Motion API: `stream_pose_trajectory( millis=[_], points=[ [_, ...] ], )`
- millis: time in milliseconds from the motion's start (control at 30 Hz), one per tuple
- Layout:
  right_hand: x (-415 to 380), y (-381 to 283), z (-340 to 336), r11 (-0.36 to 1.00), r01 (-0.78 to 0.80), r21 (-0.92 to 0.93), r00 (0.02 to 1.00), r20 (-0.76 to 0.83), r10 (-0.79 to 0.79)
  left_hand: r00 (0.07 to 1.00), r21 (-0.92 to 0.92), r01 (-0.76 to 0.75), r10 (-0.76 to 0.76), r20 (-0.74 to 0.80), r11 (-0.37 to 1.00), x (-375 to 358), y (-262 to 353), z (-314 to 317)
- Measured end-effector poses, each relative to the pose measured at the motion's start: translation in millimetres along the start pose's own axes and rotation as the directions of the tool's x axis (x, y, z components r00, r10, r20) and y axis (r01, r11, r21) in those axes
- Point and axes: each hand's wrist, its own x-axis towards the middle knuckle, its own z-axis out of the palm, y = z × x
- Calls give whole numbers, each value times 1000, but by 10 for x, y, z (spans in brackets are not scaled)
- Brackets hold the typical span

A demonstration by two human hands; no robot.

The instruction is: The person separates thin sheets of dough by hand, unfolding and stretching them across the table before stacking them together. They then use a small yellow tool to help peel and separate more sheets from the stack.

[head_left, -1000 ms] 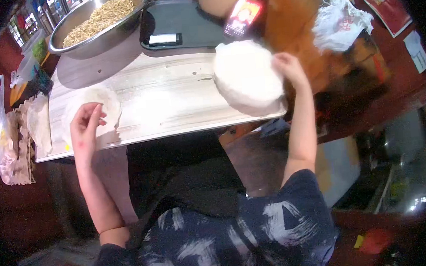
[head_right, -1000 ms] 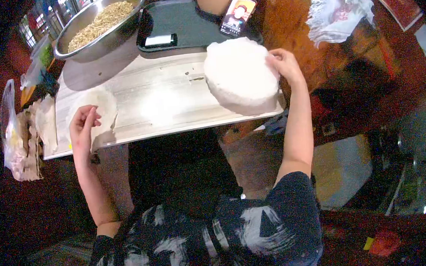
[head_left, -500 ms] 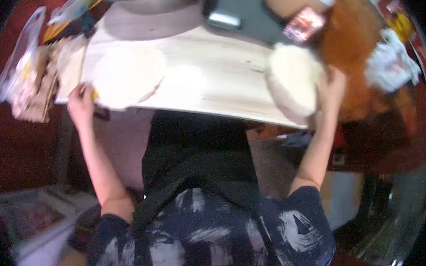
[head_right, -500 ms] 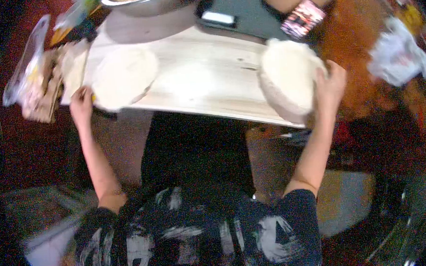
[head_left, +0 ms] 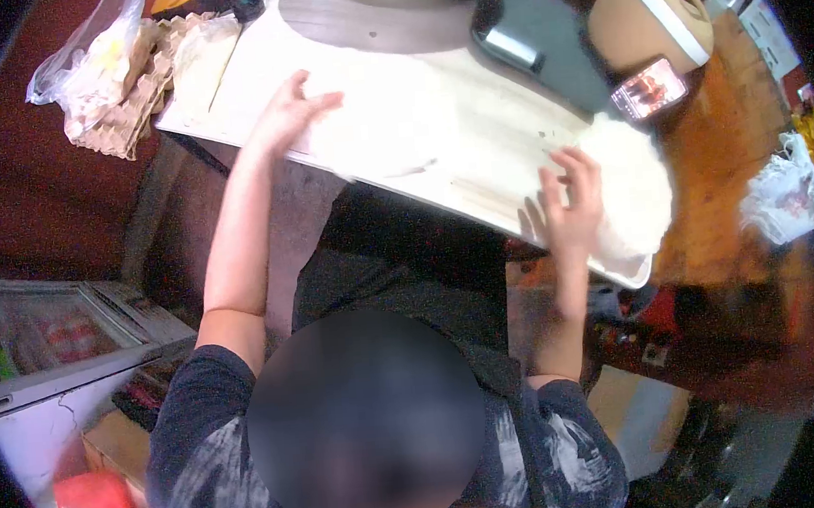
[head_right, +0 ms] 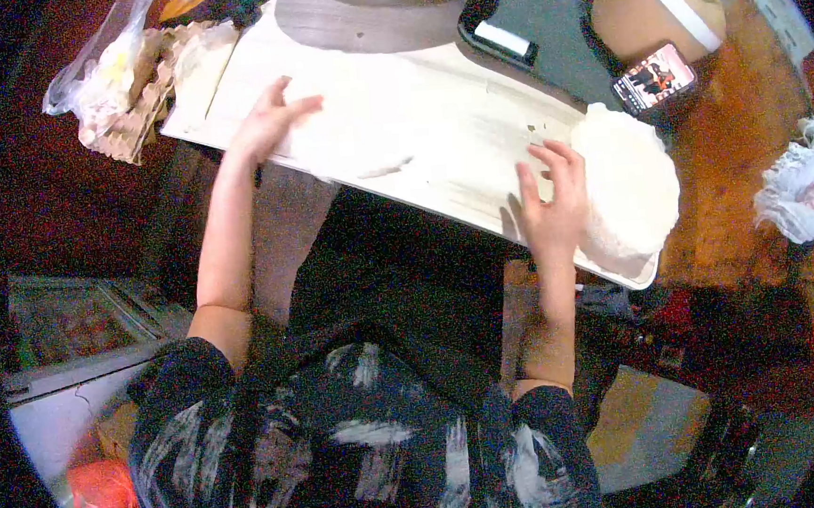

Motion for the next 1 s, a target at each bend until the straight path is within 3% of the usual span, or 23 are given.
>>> stream_pose_trajectory(
  millis=[67,133,200,233,267,333,533,767,1000],
  points=[
    [-35,-91,53,1000,21,14,999,27,-21,995,2,-30,29,94,1000,-70,27,249],
    [-88,-132,81,994,96,61,969,223,-107,979,-6,-53,53,197,999,-186,74,469],
    [-127,-180,99,985,161,68,935,308,-174,934,37,-37,21,357,999,-313,235,600],
    [-143,-202,104,968,232,94,888,386,-251,918,-64,48,-19,397,997,-478,434,640],
    [-160,-223,104,970,227,87,891,385,-243,914,-64,47,-18,406,997,-501,410,681],
    [-203,-270,101,940,334,71,852,404,-333,918,-238,129,-26,395,963,-536,349,747],
    [-359,-462,271,928,362,91,875,309,-372,863,-368,357,-153,481,858,-775,418,615],
    [-384,-533,427,914,381,143,882,241,-405,829,-356,349,-108,549,867,-880,270,536],
    [-417,-645,458,939,323,119,921,190,-341,840,-383,290,-41,541,877,-973,377,566]
  ],
)
